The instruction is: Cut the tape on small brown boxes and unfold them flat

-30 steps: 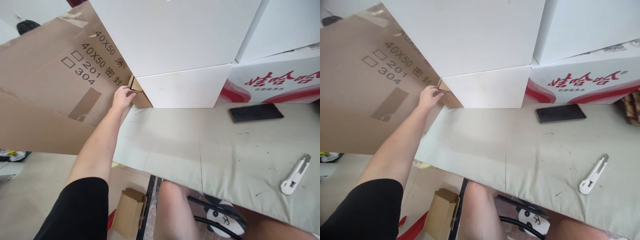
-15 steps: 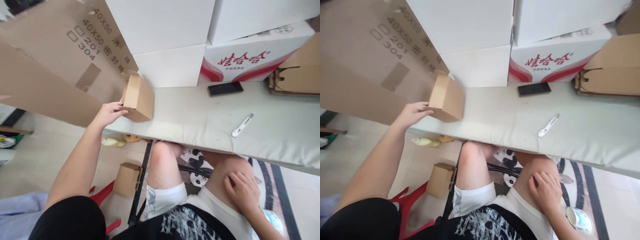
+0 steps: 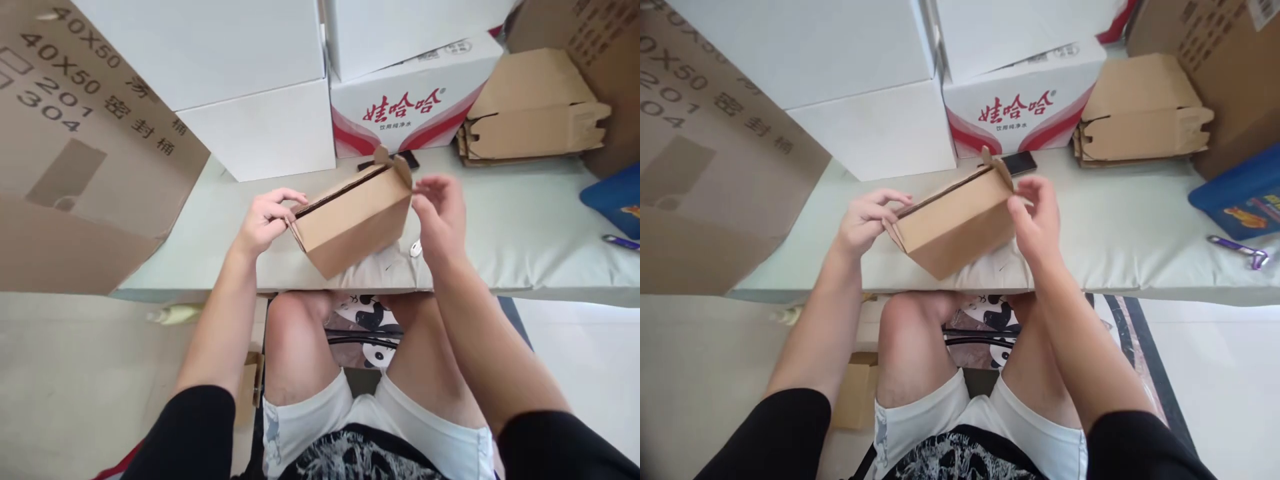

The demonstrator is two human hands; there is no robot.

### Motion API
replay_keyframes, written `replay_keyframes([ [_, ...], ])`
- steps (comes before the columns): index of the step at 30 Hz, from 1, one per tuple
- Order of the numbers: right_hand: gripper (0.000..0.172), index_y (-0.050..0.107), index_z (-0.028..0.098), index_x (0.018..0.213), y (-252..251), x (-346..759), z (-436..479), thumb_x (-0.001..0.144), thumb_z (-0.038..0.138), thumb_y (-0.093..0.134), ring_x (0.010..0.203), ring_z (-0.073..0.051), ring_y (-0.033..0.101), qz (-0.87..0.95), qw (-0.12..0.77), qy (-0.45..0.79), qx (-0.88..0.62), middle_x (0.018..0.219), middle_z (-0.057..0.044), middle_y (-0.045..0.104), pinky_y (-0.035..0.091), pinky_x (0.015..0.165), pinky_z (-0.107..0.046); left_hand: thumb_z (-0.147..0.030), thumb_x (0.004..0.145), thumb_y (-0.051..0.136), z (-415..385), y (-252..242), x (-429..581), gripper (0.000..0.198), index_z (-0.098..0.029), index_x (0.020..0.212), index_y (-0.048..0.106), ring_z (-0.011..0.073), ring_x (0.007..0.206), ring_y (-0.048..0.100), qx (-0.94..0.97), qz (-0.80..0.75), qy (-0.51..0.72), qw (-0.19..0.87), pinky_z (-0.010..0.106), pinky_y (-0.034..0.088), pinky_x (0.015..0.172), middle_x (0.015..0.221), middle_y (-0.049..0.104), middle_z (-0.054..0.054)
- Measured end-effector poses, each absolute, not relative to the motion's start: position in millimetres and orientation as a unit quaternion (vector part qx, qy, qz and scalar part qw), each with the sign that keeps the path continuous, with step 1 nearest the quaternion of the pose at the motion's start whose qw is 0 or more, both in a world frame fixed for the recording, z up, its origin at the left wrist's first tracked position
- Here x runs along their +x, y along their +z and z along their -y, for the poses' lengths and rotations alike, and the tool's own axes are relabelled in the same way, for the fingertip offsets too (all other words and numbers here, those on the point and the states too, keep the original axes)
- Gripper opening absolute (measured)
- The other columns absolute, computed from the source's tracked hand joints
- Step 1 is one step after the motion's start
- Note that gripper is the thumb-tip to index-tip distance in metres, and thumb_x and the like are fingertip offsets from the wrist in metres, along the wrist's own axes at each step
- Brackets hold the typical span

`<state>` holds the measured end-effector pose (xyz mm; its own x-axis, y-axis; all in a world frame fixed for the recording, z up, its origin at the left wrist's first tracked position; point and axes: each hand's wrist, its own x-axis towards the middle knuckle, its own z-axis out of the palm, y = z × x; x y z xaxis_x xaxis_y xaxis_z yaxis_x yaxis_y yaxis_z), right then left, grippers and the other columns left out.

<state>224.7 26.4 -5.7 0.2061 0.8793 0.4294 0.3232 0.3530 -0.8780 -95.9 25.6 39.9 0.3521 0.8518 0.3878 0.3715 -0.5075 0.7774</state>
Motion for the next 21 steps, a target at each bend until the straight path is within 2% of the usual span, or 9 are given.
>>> replay_keyframes([
  [2,0.030,0.056,0.025,0.116,-9.2,216.7,-59.3,0.086,0.028,0.060,0.109,-0.022,0.069,0.583,0.605,0.221,-0.494,0.119,-0.007,0.069,0.058,0.095,-0.042,-0.029,0.066,0.058,-41.6,32.4,-76.8,0.015,-0.023,0.056,0.068,0.0316,0.111,0.069,0.740,-0.396,0.446,0.312,0.053,0.057,0.103,0.105,0.074,0.009],
  [6,0.034,0.059,0.023,0.121,-20.2,211.6,-70.9,0.087,0.029,0.062,0.108,-0.024,0.069,0.573,0.610,0.192,-0.512,0.120,-0.007,0.071,0.058,0.096,-0.046,-0.045,0.074,0.061,-45.4,15.2,-58.0,0.029,-0.023,0.054,0.061,0.0316,0.117,0.062,0.671,-0.411,0.530,0.318,0.052,0.060,0.100,0.107,0.063,0.010],
  [11,0.041,0.062,0.027,0.130,-13.5,207.8,-41.7,0.090,0.029,0.062,0.115,-0.027,0.067,0.591,0.565,0.208,-0.538,0.125,-0.007,0.070,0.056,0.103,-0.047,-0.053,0.081,0.063,-30.1,-0.3,-57.0,0.037,-0.023,0.060,0.055,0.0280,0.115,0.057,0.621,-0.418,0.616,0.245,0.050,0.057,0.104,0.111,0.052,0.007],
  [14,0.044,0.063,0.030,0.134,-6.4,206.4,-33.5,0.090,0.028,0.060,0.118,-0.030,0.066,0.615,0.528,0.211,-0.546,0.126,-0.007,0.068,0.054,0.107,-0.051,-0.055,0.083,0.058,-28.9,-1.0,-52.2,0.026,-0.029,0.081,0.060,0.0271,0.115,0.058,0.586,-0.435,0.644,0.229,0.050,0.055,0.103,0.116,0.051,0.005],
  [17,0.046,0.063,0.031,0.137,-8.6,206.8,-27.5,0.092,0.028,0.056,0.124,-0.031,0.063,0.623,0.519,0.206,-0.548,0.127,-0.007,0.066,0.050,0.113,-0.056,-0.060,0.082,0.059,-29.9,3.2,-45.7,0.035,-0.038,0.109,0.055,0.0259,0.116,0.061,0.581,-0.430,0.647,0.241,0.048,0.053,0.105,0.119,0.053,0.002],
  [21,0.052,0.057,0.036,0.144,-20.8,210.0,-17.5,0.092,0.028,0.054,0.135,-0.031,0.058,0.636,0.542,0.205,-0.510,0.139,-0.003,0.063,0.043,0.119,-0.056,-0.068,0.085,0.056,-29.4,8.5,-43.7,0.044,-0.040,0.118,0.050,0.0276,0.124,0.060,0.592,-0.473,0.605,0.246,0.046,0.053,0.106,0.125,0.054,0.002],
])
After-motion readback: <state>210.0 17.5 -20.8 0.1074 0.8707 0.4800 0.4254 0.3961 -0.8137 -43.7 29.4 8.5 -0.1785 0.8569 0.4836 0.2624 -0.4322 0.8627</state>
